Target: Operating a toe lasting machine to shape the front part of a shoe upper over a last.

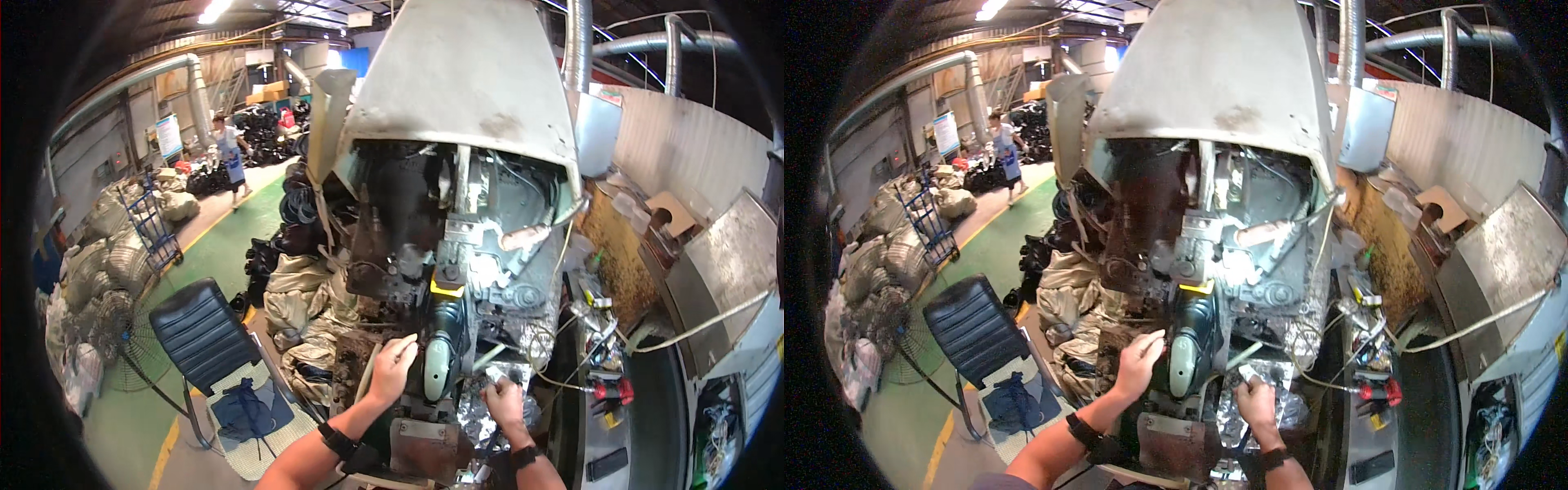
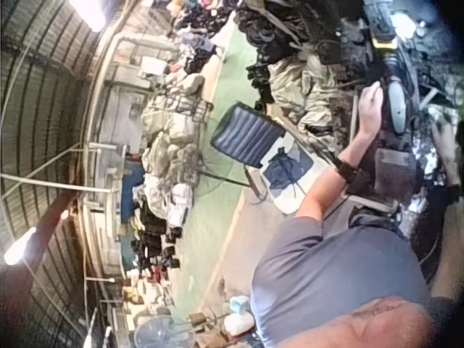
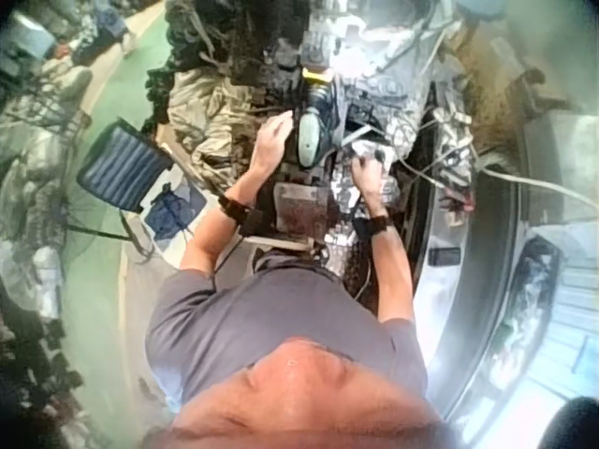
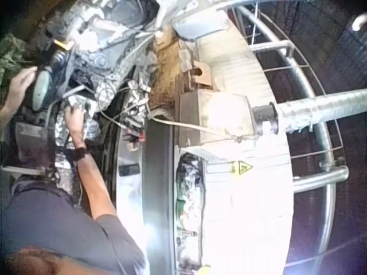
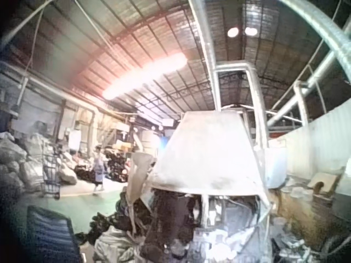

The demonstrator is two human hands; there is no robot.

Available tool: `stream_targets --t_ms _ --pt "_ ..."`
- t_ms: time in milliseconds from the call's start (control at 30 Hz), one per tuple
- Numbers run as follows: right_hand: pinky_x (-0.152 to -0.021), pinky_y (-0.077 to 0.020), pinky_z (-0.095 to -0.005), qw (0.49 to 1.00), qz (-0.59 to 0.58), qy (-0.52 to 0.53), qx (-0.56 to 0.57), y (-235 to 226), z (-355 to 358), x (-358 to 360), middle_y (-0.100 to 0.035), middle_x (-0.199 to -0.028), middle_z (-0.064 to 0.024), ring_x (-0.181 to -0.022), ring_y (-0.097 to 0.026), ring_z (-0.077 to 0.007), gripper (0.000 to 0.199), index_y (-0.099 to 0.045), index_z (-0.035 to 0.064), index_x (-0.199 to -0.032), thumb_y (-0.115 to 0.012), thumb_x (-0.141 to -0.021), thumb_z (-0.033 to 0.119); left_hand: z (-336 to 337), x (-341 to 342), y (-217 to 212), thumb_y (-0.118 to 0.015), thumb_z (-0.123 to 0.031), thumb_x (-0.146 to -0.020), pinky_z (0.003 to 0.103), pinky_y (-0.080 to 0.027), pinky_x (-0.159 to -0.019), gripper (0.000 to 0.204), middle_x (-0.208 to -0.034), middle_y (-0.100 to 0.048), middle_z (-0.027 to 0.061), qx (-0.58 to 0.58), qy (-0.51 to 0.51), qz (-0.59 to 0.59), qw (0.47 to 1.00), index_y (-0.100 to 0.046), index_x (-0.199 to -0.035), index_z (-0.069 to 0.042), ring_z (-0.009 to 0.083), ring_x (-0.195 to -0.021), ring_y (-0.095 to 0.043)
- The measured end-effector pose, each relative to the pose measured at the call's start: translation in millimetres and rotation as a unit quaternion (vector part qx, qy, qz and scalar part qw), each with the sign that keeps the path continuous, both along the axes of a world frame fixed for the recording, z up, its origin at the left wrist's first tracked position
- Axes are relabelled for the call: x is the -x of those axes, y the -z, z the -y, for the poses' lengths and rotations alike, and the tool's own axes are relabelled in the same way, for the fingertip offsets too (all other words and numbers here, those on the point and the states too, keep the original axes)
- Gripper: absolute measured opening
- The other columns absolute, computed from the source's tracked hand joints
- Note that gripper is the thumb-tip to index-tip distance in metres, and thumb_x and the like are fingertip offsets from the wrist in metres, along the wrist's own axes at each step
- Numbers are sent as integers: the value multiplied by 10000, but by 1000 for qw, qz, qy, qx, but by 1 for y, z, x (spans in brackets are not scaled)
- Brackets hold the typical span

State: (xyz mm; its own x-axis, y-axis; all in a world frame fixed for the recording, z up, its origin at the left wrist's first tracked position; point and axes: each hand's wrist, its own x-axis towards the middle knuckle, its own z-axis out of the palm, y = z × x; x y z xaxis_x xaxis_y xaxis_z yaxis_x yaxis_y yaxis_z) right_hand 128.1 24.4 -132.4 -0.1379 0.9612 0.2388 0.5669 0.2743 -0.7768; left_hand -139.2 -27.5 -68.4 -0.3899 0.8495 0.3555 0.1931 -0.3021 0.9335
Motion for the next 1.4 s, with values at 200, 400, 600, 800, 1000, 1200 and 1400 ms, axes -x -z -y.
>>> stream_targets --t_ms 200,400,600,800,1000,1200,1400 --pt "-627 -563 -398 998 31 41 -18 -5 5 -2 -708 -680 -172 -649 -728 -278 241 -664 -43 -755 -613 -895 147 -5 14 -37 -641 -121 -938 389 -516 -744 149 -900 -677 177 -15 12 -274 961 -678 -981 17 349 -855 -668" --pt "-696 -532 -533 992 72 75 -68 -16 14 2 -661 -723 -262 -720 -664 -463 211 -639 3 -810 -624 -906 190 -7 26 -32 -576 -66 -952 399 -514 -744 85 -899 -628 167 -94 83 -321 939 -624 -973 1 355 -842 -640" --pt "-797 -598 -445 996 -39 9 80 -81 40 27 -733 -953 -245 -854 -731 -373 485 -578 -63 -1278 -627 -980 318 -17 43 -19 -631 -47 -933 360 -529 -742 111 -899 -665 126 -38 156 -201 966 -654 -1031 -1 292 -807 -659" --pt "-1167 -319 -427 993 -9 -81 87 -112 59 108 -360 -1468 -341 -1429 -349 -379 1140 -197 -164 -1466 -882 -759 411 -34 41 -15 -648 34 -896 326 -526 -817 221 -960 -693 117 -154 112 -192 963 -705 -1108 24 250 -900 -667" --pt "-969 -430 -529 999 -6 36 20 -61 61 136 -485 -1183 -359 -1111 -504 -510 866 -348 -139 -1339 -827 -785 324 -37 47 -3 -618 58 -883 313 -524 -870 288 -1231 -667 149 -113 151 -149 971 -731 -1135 -22 235 -972 -667" --pt "-990 -455 -498 995 -83 52 9 -71 55 138 -512 -1243 -331 -1126 -548 -453 696 -383 -98 -1342 -759 -816 159 -35 48 5 -612 41 -934 282 -507 -934 220 -1222 -695 127 -17 156 59 986 -712 -1130 46 184 -1040 -668" --pt "-1117 -387 -427 958 -171 -57 224 -187 112 83 -528 -1342 -212 -1227 -522 -276 845 -334 -75 -1456 -825 -787 87 -39 44 -57 -762 -112 -901 333 -476 -989 606 -1258 -623 107 45 183 338 922 -465 -1406 43 179 -1128 -598"
